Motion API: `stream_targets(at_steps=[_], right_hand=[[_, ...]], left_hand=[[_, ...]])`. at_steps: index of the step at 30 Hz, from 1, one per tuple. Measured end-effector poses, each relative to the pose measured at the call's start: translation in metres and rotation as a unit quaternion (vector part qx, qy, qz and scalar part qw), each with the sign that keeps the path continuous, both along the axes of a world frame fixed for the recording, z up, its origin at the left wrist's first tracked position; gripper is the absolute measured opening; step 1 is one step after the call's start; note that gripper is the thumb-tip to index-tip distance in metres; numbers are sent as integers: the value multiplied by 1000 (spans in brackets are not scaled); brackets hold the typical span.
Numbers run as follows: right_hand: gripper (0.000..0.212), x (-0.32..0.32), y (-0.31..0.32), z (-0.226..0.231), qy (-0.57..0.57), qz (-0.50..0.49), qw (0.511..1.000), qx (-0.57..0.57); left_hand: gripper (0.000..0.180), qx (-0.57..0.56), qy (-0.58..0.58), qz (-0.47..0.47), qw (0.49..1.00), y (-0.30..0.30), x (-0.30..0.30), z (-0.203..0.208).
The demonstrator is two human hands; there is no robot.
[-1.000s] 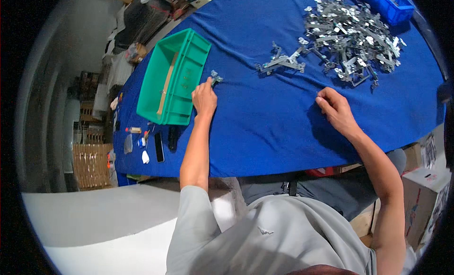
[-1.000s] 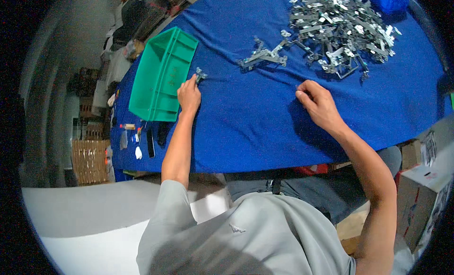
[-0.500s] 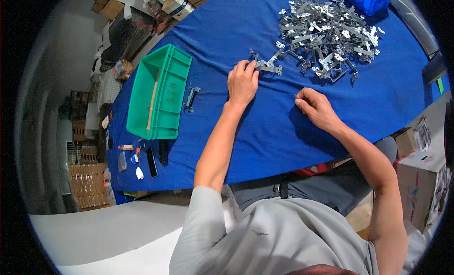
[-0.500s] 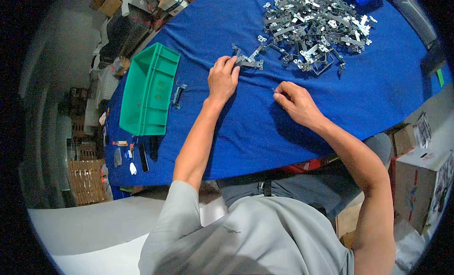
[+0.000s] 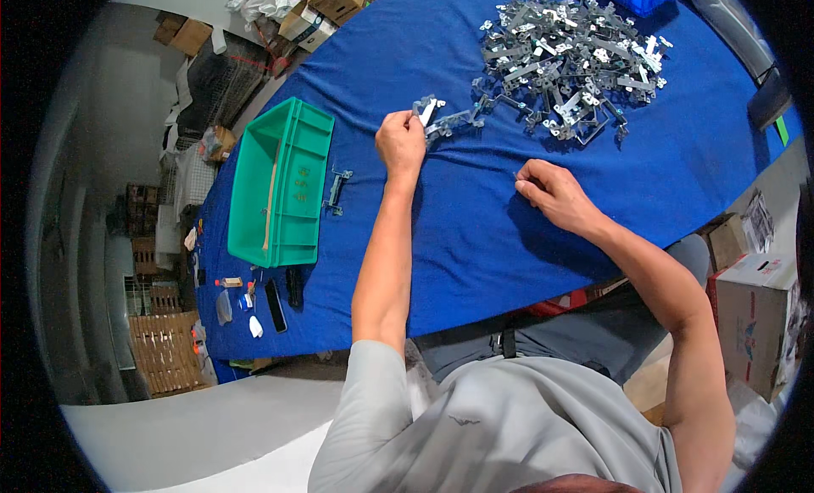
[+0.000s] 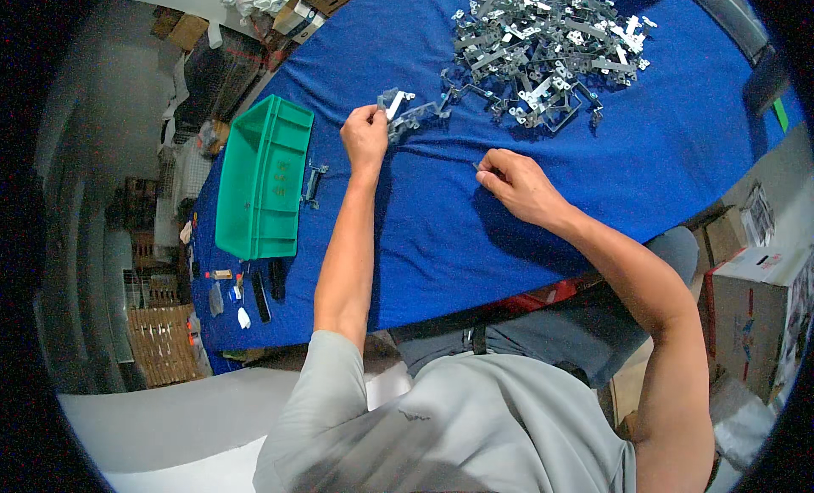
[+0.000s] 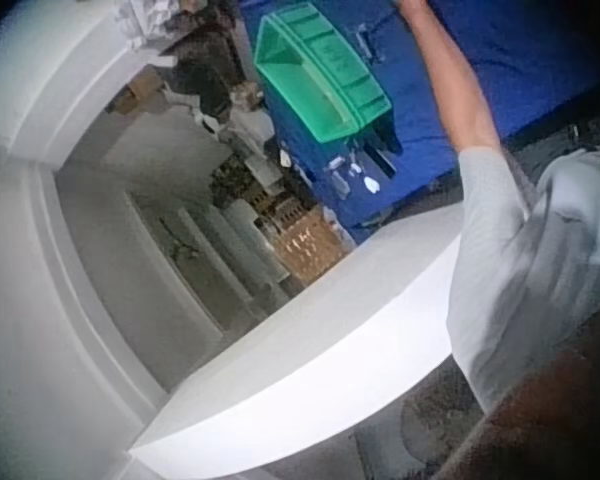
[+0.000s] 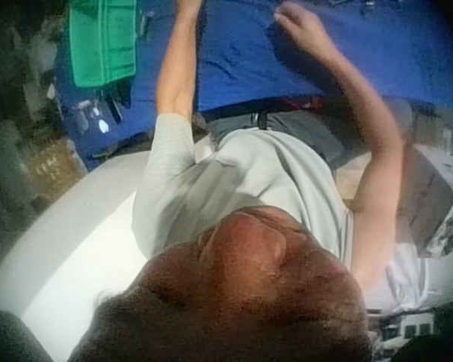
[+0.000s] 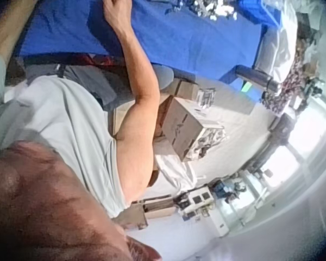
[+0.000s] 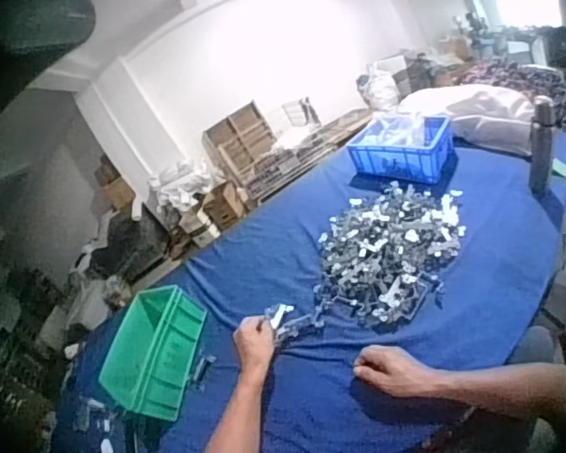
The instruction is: The person assembles small metal brackets by connecting individual pieces together by hand.
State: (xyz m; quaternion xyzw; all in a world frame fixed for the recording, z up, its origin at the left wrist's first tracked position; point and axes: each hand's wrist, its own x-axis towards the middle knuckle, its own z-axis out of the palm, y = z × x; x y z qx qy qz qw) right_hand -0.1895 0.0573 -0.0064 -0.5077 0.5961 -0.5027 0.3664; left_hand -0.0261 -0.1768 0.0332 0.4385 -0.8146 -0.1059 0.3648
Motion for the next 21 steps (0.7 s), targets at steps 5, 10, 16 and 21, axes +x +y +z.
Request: stream_targets(at_steps=[5, 10, 16, 21], right_hand=[[20, 0, 2, 6, -5, -3, 1000, 6], [20, -3, -6, -3, -1, -2, 1000, -21], [20, -1, 3, 1, -18, 7, 1000, 6], [21, -2, 2, -1, 3, 8, 1000, -5]], left_hand=[[21, -16, 89, -100, 991, 11, -11, 3], [17, 83, 100, -13, 991, -6, 7, -21], [15, -170, 87, -88, 978, 25, 9, -14], [14, -157, 91, -78, 980, 35, 10, -3]])
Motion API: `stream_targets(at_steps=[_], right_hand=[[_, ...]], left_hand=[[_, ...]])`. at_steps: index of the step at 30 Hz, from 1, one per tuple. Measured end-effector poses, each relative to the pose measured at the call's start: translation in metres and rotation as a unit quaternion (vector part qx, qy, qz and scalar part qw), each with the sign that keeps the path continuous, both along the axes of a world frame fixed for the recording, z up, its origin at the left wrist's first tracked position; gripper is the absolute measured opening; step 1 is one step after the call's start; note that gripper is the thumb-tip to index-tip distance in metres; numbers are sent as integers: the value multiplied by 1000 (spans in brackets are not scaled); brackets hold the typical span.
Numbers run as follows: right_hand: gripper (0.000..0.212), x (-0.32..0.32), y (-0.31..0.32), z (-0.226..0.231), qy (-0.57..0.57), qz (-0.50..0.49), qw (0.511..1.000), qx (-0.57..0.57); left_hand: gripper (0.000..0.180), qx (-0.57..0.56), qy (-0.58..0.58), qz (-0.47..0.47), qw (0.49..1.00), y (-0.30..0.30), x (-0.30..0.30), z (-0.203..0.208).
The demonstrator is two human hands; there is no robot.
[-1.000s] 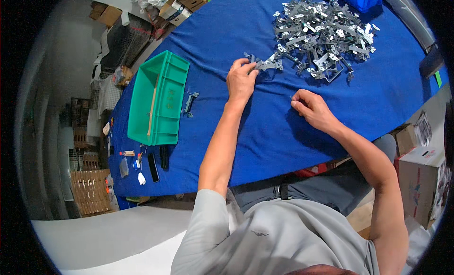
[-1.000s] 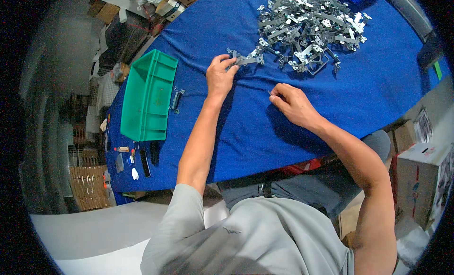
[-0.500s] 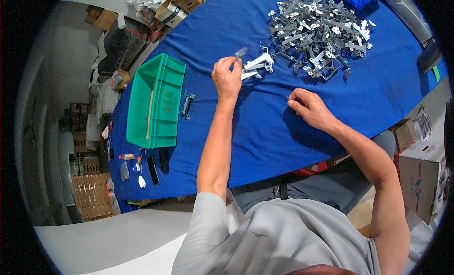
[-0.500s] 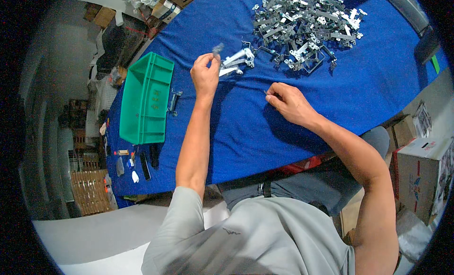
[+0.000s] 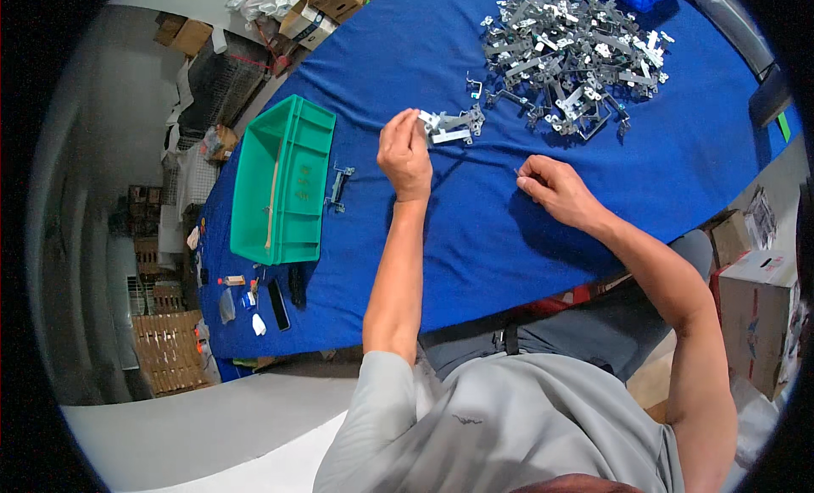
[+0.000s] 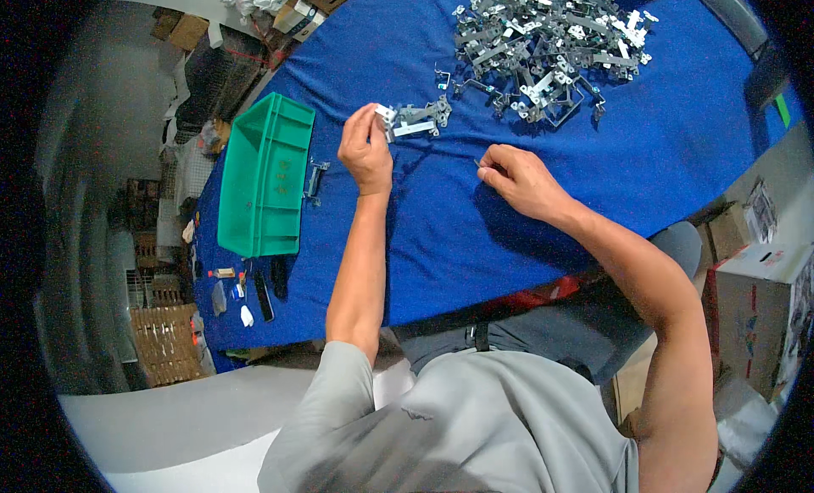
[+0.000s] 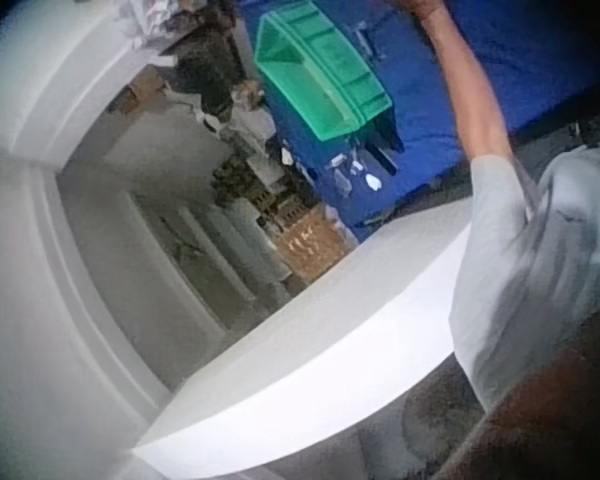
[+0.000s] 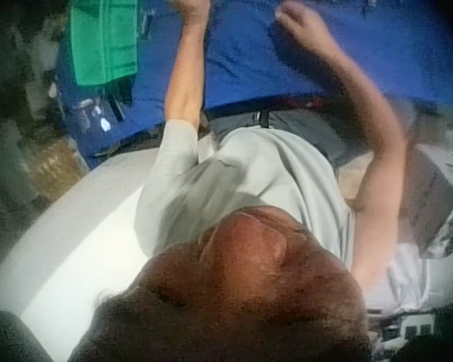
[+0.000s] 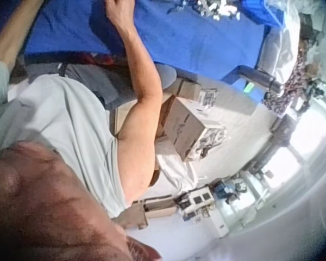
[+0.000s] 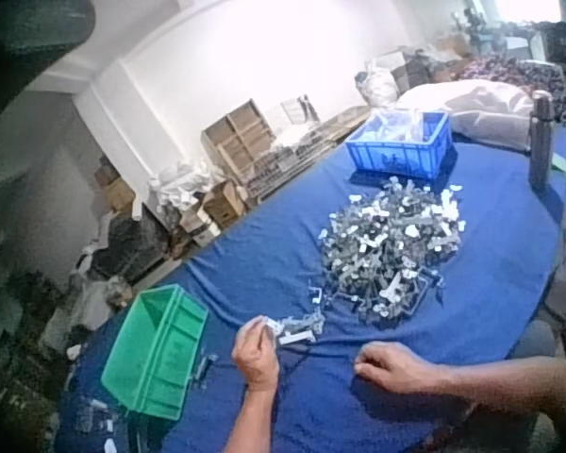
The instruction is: The person assembles small metal brackets by connecting individual pieces together by hand.
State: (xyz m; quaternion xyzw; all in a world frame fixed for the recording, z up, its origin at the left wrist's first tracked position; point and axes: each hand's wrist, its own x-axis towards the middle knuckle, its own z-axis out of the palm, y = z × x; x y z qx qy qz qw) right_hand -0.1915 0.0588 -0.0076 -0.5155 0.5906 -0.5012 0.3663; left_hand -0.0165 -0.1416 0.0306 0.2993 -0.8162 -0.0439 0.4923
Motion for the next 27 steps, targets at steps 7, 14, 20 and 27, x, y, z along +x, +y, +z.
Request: stream_targets(at_steps=[7, 14, 20, 27], right_hand=[[21, 2, 1, 8, -5, 4, 1000, 21], [20, -1, 6, 17, -62, 17, 997, 52], [20, 1, 10, 20, -104, 55, 991, 64], [19, 12, 10, 16, -67, 61, 995, 37]], left_hand=[[14, 38, 50, 59, 996, -22, 10, -1], [21, 436, 268, -66, 857, 9, 20, 23], [24, 558, 196, -104, 800, 109, 30, -2], [26, 530, 160, -92, 828, 155, 39, -36]])
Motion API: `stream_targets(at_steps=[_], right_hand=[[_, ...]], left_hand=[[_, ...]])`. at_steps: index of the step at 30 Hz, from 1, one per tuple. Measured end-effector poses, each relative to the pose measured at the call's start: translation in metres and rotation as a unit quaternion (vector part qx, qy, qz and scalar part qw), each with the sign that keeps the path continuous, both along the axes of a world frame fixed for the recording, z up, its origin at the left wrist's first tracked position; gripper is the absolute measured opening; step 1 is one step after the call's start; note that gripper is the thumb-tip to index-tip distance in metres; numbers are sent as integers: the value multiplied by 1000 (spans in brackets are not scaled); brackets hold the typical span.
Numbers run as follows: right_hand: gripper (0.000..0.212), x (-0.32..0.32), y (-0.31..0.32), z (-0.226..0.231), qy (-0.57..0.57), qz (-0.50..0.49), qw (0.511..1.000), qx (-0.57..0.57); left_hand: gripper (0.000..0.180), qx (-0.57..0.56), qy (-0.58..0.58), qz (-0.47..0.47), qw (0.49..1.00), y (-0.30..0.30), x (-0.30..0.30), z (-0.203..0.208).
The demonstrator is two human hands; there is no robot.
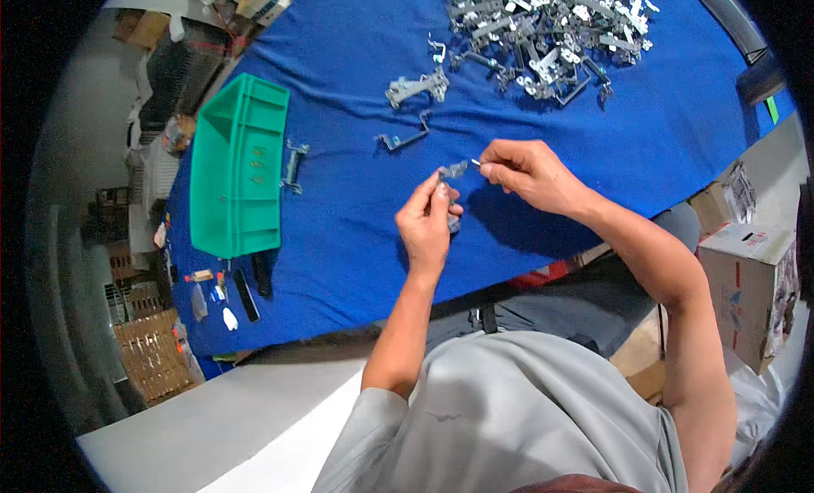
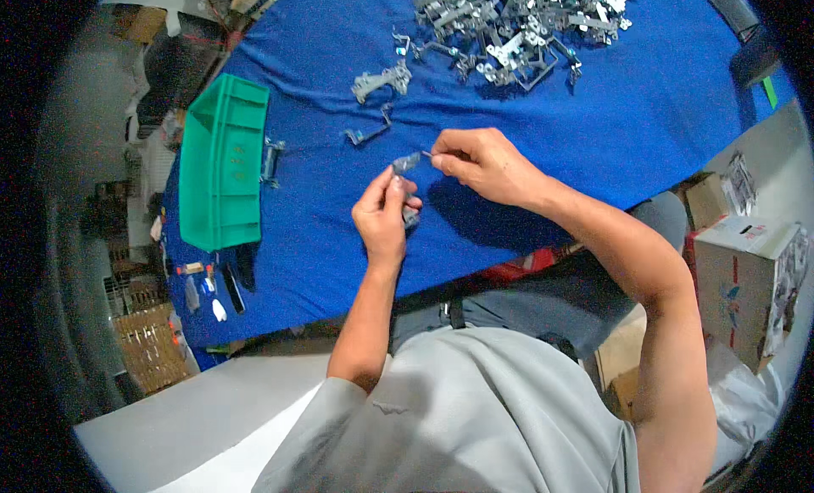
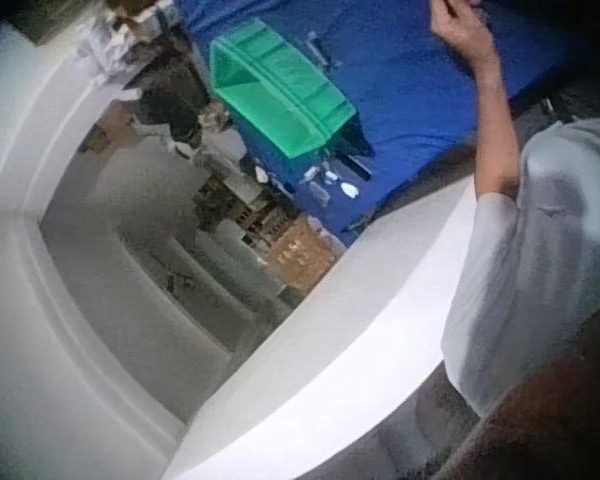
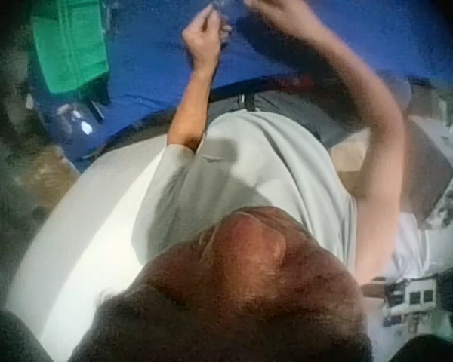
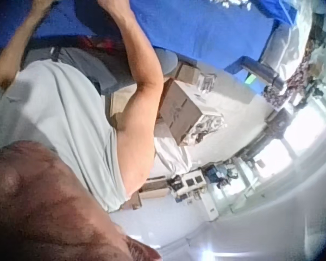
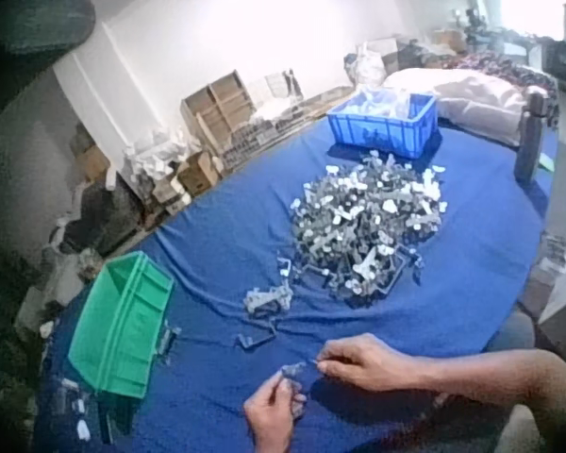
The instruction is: The person assembles small metal brackets by connecting individual pieces together by hand.
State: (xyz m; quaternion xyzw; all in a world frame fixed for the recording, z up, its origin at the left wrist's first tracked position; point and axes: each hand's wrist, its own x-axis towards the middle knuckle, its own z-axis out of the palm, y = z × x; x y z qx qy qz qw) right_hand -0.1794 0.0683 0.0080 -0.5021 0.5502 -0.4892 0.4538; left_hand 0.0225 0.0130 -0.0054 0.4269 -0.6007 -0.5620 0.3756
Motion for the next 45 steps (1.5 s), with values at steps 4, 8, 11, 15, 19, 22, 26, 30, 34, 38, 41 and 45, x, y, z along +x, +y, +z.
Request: stream_targets(at_steps=[4, 8, 11, 15, 19, 22, 26, 30, 34, 38, 41, 45], right_hand=[[19, 5, -1, -8, 17, 15, 1000, -14], [19, 5, 1, -10, 27, 8, 1000, -4], [19, 6, 3, -4, 6, 8, 1000, 10], [20, 2, 3, 3, -8, 13, 1000, 17], [20, -2, 2, 5, 4, -2, 1000, 29], [20, -4, -2, 3, 9, -2, 999, 35], [21, -6, -1, 3, 12, -9, 999, 47], [21, -4, 0, -1, -25, 12, 999, 28], [20, -2, 0, 3, -27, 23, 999, 31], [20, -1, 4, 8, -35, 30, 998, 42], [20, 0, 4, 5, -26, 29, 999, 28], [20, 0, 4, 9, -9, 12, 999, 42]], left_hand=[[26, -36, -1, -6, 999, -2, 1, -2], [26, -49, 12, -16, 999, -2, 0, -7], [25, -39, -3, -13, 999, -1, -1, -3], [24, -75, -22, -60, 995, -8, -5, 2], [23, -128, 9, -61, 990, -19, -14, 3], [21, -225, -72, -86, 968, -14, -15, -4], [24, -157, 7, 5, 988, -15, -16, -8], [22, -130, -28, -23, 991, -13, -17, 0], [23, -111, 4, 5, 994, -13, -19, -6], [23, -53, 16, 34, 998, -12, -20, -6], [22, -113, -46, 21, 992, -15, -20, -9], [22, -106, -47, 16, 993, -13, -19, -6]])
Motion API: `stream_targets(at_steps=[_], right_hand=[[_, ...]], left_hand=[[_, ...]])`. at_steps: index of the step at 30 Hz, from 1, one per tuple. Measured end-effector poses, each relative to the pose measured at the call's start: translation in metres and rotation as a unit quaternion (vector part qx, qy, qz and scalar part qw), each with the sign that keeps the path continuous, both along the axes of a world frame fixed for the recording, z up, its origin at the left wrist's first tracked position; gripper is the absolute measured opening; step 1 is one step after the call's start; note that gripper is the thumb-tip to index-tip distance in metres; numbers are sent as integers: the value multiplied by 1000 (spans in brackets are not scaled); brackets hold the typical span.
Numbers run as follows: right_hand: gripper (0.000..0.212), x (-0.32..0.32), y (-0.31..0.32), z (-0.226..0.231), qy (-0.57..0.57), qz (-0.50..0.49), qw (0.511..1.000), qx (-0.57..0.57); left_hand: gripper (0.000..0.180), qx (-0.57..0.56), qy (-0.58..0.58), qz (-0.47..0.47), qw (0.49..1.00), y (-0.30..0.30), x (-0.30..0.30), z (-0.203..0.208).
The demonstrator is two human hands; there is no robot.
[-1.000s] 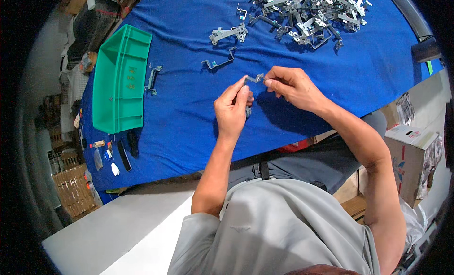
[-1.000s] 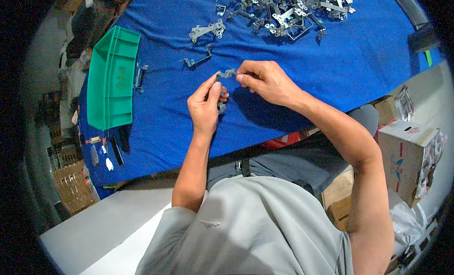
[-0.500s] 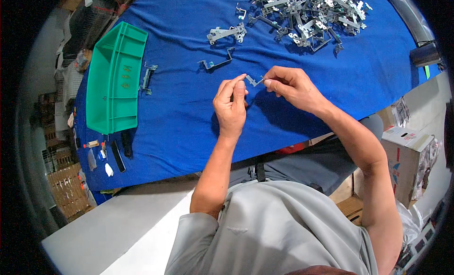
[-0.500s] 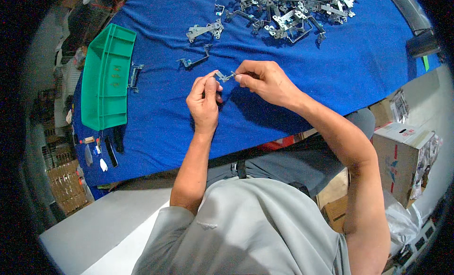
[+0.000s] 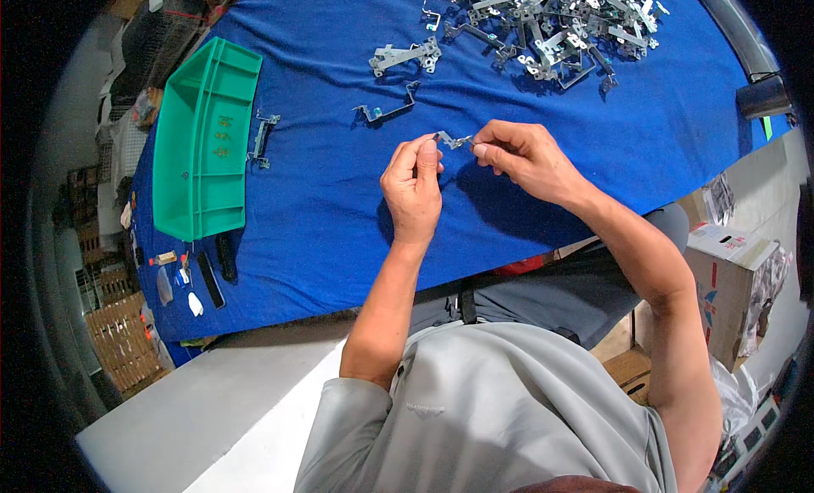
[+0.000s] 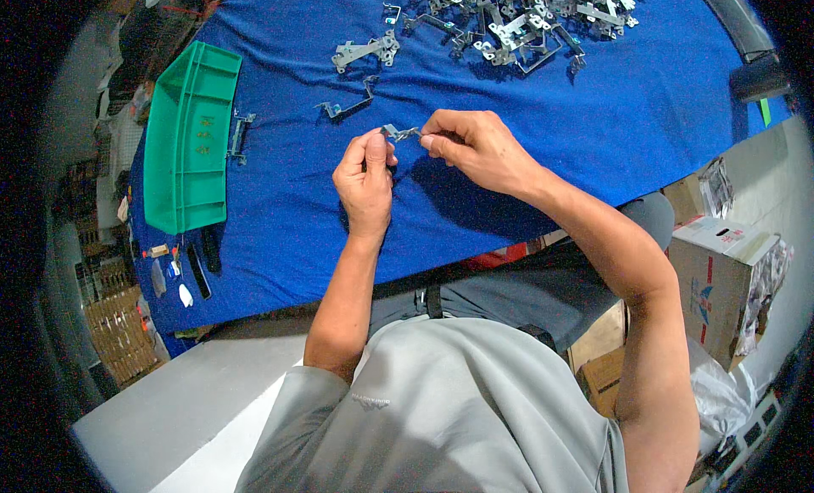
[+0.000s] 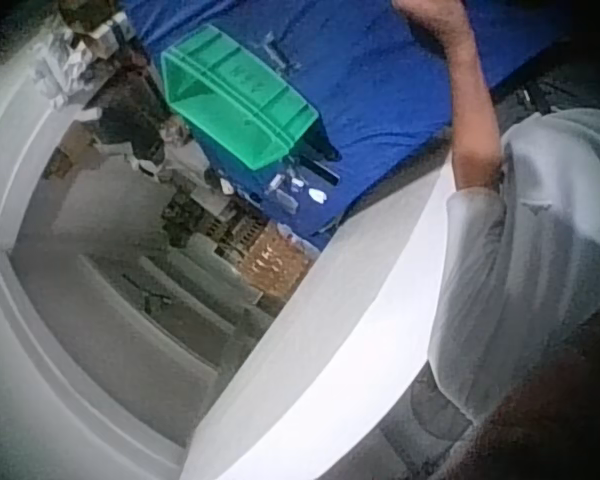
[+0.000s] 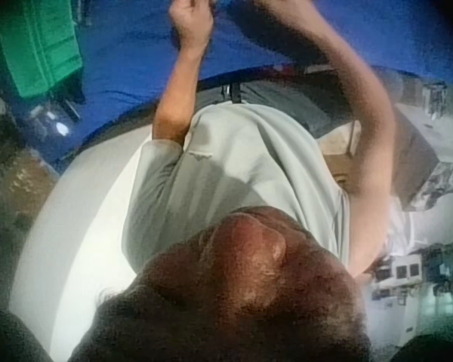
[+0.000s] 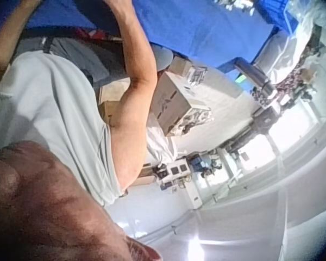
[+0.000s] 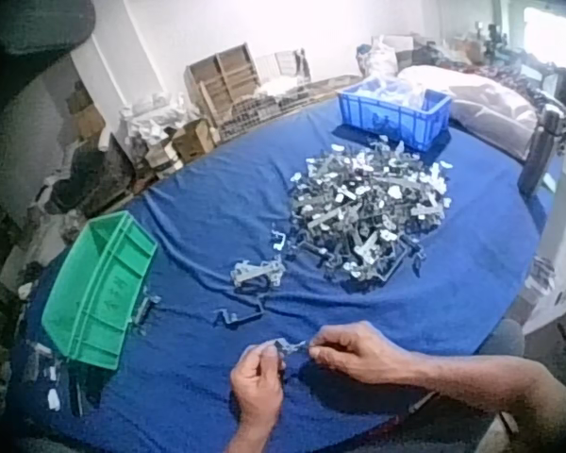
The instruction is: The person assembles small metal brackets by connecting individual pieces together by hand.
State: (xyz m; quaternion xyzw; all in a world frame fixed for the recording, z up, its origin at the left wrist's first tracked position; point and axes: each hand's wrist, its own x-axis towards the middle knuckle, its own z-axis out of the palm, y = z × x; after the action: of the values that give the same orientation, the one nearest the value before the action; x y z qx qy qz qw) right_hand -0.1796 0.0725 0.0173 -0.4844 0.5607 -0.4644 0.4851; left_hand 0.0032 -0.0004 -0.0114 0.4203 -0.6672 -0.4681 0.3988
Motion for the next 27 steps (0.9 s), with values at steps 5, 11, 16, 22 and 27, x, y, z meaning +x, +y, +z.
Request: stream_targets(at_steps=[5, 11, 16, 22, 27], right_hand=[[15, -2, -1, -7, 79, -4, 996, -30], [16, -6, -3, -14, 25, 3, 1000, 19], [19, -5, -7, -15, -120, -1, 993, -2], [20, -6, -6, -13, -75, -3, 997, 9], [19, -11, -8, -6, -67, -71, 993, 64]], left_hand=[[18, -105, 17, -36, 994, -2, 1, 1], [16, -127, 15, -58, 990, -2, 2, 6], [16, -107, 0, -77, 991, 1, 4, 12], [16, -137, -3, -108, 985, -1, 3, 11], [16, -140, 3, -58, 989, 2, 4, 11]])
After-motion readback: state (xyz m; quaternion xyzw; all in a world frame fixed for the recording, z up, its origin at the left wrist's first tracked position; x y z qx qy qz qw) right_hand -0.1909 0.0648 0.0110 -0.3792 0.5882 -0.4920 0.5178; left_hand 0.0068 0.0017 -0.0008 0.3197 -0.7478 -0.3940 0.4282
